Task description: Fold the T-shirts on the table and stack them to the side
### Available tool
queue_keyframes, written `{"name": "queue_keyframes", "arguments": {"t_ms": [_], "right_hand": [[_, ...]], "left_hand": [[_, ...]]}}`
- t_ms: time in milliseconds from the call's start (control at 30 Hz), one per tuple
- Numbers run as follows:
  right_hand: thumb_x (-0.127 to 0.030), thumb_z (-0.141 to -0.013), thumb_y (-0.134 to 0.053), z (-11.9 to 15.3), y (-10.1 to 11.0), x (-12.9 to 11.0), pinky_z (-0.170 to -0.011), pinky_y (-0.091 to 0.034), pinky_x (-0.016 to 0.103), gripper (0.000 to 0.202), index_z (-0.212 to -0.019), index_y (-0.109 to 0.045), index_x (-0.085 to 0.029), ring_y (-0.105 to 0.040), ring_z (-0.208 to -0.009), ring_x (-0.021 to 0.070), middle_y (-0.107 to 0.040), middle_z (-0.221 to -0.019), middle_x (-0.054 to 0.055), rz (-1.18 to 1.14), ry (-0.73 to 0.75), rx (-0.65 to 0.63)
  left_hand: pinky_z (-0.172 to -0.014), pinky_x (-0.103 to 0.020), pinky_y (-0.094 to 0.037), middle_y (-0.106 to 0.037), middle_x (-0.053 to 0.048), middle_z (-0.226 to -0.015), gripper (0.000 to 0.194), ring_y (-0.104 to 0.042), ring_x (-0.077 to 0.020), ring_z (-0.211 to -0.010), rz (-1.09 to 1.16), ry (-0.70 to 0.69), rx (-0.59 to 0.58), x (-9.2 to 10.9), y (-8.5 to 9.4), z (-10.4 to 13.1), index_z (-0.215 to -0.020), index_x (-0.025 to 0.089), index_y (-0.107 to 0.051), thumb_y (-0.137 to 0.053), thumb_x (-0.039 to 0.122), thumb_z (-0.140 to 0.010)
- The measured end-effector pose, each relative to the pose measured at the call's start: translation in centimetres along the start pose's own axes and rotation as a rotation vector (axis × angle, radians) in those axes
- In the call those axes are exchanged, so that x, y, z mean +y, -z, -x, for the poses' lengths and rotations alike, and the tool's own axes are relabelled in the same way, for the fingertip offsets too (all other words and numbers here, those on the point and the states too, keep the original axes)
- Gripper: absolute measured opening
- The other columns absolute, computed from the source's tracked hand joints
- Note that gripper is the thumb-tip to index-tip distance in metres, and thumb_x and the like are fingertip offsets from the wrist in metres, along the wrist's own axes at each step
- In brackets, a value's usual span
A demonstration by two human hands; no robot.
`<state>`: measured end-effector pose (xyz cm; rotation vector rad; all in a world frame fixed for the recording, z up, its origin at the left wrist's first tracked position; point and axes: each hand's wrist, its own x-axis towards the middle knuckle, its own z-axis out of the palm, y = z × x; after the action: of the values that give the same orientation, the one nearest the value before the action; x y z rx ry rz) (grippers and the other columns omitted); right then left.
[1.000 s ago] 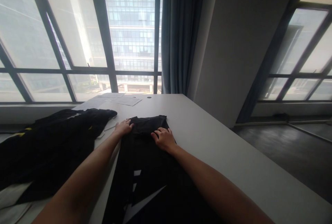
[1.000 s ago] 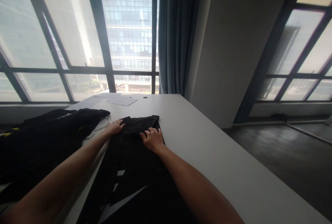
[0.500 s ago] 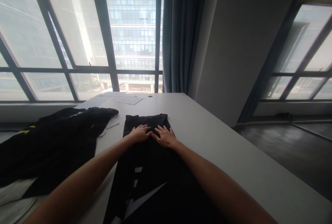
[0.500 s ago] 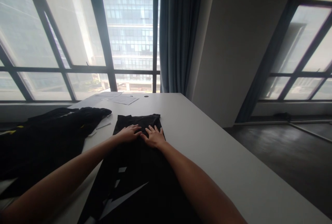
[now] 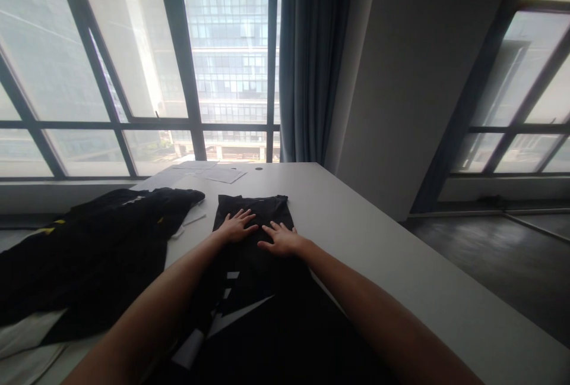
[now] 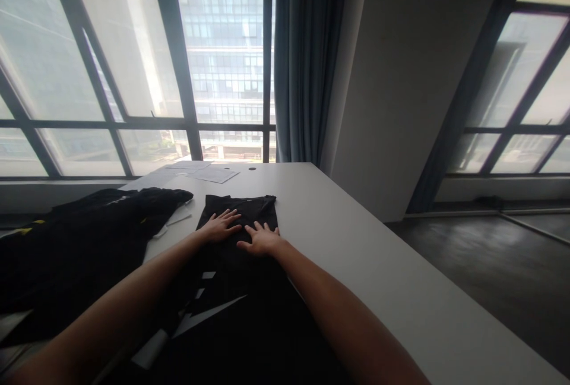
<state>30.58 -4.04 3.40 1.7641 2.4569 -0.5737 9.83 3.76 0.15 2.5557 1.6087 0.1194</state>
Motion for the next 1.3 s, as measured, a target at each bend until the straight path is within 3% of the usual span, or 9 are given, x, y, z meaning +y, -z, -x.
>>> {"name": "queue_keyframes", "arguments": {"t_ms": [200,433,533,600,833,967,1067,1200,1300], "right_hand": [[-0.073,-0.091,-0.024,-2.5,-0.5,0.8,-0.115,0.001,0.066,0.08,-0.158,-0.017,-0.03,0.004,-0.151,0.0351,-0.001,-0.166,0.004,0.036,-0.01,0.06],[-0.052,-0.1,-0.03,-4.5,1.5,1.8,-0.117,-0.003,0.057,0.065,-0.156,-0.028,-0.02,-0.015,-0.149,0.0341,-0.021,-0.163,0.014,0.173,-0.066,0.369],[-0.06,-0.096,-0.036,-3.0,1.0,0.2,-0.113,-0.015,0.064,0.07,-0.152,-0.037,-0.018,-0.027,-0.143,0.0415,-0.029,-0.158,0.019,0.107,-0.156,0.229],[-0.066,-0.092,-0.041,-1.9,0.3,-0.8,-0.108,-0.017,0.07,0.077,-0.152,-0.037,-0.018,-0.023,-0.143,0.0478,-0.023,-0.16,0.021,0.068,-0.241,0.126],[-0.071,-0.088,-0.043,-2.2,-0.4,-1.9,-0.099,-0.016,0.08,0.085,-0.155,-0.03,-0.019,-0.016,-0.142,0.054,-0.015,-0.161,0.024,0.014,-0.353,0.07],[-0.068,-0.093,-0.033,-4.5,0.1,-0.1,-0.106,-0.017,0.072,0.077,-0.156,-0.027,-0.023,-0.011,-0.147,0.0464,-0.013,-0.163,0.018,0.014,-0.259,0.147],[-0.064,-0.097,-0.024,-5.1,0.4,1.6,-0.114,-0.017,0.059,0.072,-0.156,-0.026,-0.023,-0.013,-0.149,0.0371,-0.017,-0.164,0.013,0.013,-0.18,0.266],[-0.056,-0.098,-0.032,-2.8,1.4,3.3,-0.109,-0.034,0.047,0.067,-0.151,-0.036,-0.016,-0.039,-0.138,0.0324,-0.038,-0.154,0.018,-0.009,-0.253,0.418],[-0.051,-0.09,-0.054,0.1,2.5,4.5,-0.099,-0.044,0.041,0.06,-0.138,-0.053,-0.014,-0.055,-0.125,0.032,-0.057,-0.137,0.019,0.028,-0.37,0.367]], "left_hand": [[-0.117,-0.055,-0.021,-0.032,-0.009,-0.16,0.057,-0.028,-0.0296,-0.147,-0.093,0.081,0.227,1.0,1.1,0.2,-0.147,0.025,-0.043,-0.04,0.049,-0.096],[-0.113,-0.056,-0.028,-0.033,-0.011,-0.159,0.067,-0.031,-0.0347,-0.145,-0.053,0.181,0.065,1.2,1.8,3.3,-0.144,0.026,-0.048,-0.046,0.063,-0.089],[-0.112,-0.061,-0.027,-0.027,-0.011,-0.161,0.072,-0.024,-0.0362,-0.147,-0.009,0.224,-0.011,1.1,1.2,3.4,-0.148,0.026,-0.042,-0.04,0.067,-0.088],[-0.111,-0.065,-0.024,-0.022,-0.011,-0.163,0.072,-0.02,-0.0363,-0.148,-0.007,0.239,-0.008,1.3,0.7,3.0,-0.151,0.026,-0.038,-0.033,0.065,-0.091],[-0.11,-0.07,-0.017,-0.02,-0.01,-0.163,0.07,-0.017,-0.036,-0.149,0.003,0.284,0.037,0.5,0.0,1.0,-0.152,0.027,-0.037,-0.027,0.064,-0.093],[-0.113,-0.064,-0.02,-0.024,-0.01,-0.162,0.064,-0.02,-0.0329,-0.149,0.05,0.307,0.116,-0.2,0.1,0.4,-0.149,0.025,-0.04,-0.028,0.058,-0.096],[-0.114,-0.048,-0.029,-0.035,-0.011,-0.158,0.059,-0.032,-0.0285,-0.145,0.106,0.267,0.218,0.0,0.6,1.4,-0.144,0.021,-0.048,-0.03,0.054,-0.098],[-0.106,-0.039,-0.04,-0.054,-0.017,-0.142,0.063,-0.051,-0.0311,-0.129,0.027,0.249,0.193,0.7,1.8,4.5,-0.124,0.017,-0.066,-0.037,0.063,-0.092],[-0.095,-0.039,-0.048,-0.062,-0.018,-0.128,0.067,-0.06,-0.0341,-0.116,-0.019,0.293,0.096,1.2,2.8,6.8,-0.114,0.018,-0.07,-0.048,0.072,-0.081]]}}
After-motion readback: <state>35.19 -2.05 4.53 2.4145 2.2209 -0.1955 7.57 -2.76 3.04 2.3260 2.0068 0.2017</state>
